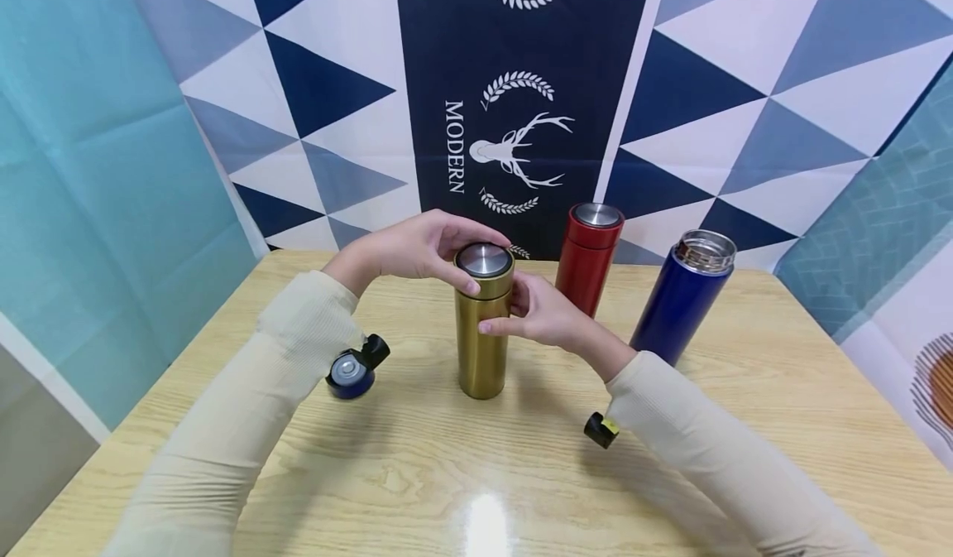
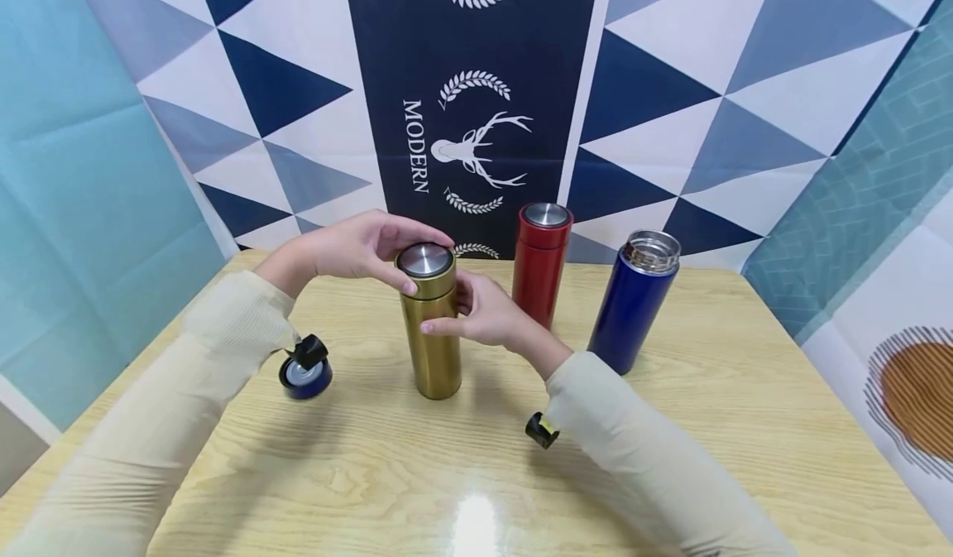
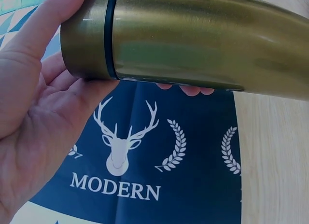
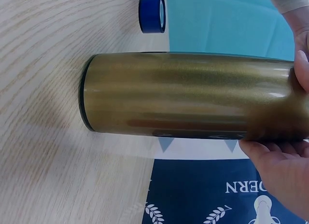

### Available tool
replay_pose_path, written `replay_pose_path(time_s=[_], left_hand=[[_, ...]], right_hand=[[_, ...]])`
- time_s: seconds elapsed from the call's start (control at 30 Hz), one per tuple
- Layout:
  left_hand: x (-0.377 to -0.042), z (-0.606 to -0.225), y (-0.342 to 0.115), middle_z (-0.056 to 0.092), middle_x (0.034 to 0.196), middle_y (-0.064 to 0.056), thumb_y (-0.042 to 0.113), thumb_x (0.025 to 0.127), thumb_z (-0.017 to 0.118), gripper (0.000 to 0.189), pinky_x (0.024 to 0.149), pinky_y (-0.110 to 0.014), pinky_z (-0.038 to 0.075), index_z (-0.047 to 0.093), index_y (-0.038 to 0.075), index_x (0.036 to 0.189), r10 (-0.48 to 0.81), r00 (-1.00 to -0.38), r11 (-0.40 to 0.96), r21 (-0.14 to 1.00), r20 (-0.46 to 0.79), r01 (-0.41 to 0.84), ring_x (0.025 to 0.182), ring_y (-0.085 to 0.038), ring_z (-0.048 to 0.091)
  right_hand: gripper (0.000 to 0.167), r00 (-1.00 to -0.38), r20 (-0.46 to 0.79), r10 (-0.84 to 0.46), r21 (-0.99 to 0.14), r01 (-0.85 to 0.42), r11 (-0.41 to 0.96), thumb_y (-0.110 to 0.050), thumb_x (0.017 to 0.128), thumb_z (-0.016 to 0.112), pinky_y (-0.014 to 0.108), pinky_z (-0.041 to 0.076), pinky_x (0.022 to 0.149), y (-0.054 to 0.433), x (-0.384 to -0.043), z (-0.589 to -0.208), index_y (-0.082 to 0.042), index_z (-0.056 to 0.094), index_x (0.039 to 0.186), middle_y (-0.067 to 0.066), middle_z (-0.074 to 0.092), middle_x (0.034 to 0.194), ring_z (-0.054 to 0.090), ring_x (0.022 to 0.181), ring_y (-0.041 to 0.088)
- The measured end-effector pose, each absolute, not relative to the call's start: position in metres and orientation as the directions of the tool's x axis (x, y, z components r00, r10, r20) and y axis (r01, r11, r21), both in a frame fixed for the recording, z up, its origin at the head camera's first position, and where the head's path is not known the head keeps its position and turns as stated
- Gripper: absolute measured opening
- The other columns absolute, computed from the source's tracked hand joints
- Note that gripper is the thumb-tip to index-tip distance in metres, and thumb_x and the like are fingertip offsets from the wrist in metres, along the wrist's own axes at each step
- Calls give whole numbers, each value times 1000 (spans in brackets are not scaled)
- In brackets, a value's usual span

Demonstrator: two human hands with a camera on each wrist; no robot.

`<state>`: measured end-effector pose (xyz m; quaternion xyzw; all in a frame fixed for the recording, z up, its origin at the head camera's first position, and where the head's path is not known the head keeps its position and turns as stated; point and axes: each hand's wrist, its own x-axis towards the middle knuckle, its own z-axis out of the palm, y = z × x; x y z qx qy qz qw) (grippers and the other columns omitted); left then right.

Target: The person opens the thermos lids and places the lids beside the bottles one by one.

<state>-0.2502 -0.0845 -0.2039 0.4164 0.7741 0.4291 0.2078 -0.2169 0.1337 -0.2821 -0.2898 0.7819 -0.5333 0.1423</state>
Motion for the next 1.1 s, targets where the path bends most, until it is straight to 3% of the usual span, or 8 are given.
replay_pose_path(time_s=[0.57,1.1], left_hand=[[-238,-205,-81,63,127,-11,8,81,74,57,103,-33,49,53,2,134,797,-591,320,745,123,586,114,-19,61],[-227,-205,-77,65,126,-6,17,82,75,56,103,-33,49,55,11,134,731,-669,440,656,135,613,112,-17,62]], right_hand=[[62,-808,102,-581,-902,-321,288,-10,83,72,45,44,108,131,-211,-282,-4,43,138,16,57,136,57,122,29],[59,-821,123,-558,-886,-344,311,-12,84,71,45,46,106,129,-210,-284,-4,44,136,16,58,133,60,119,29]])
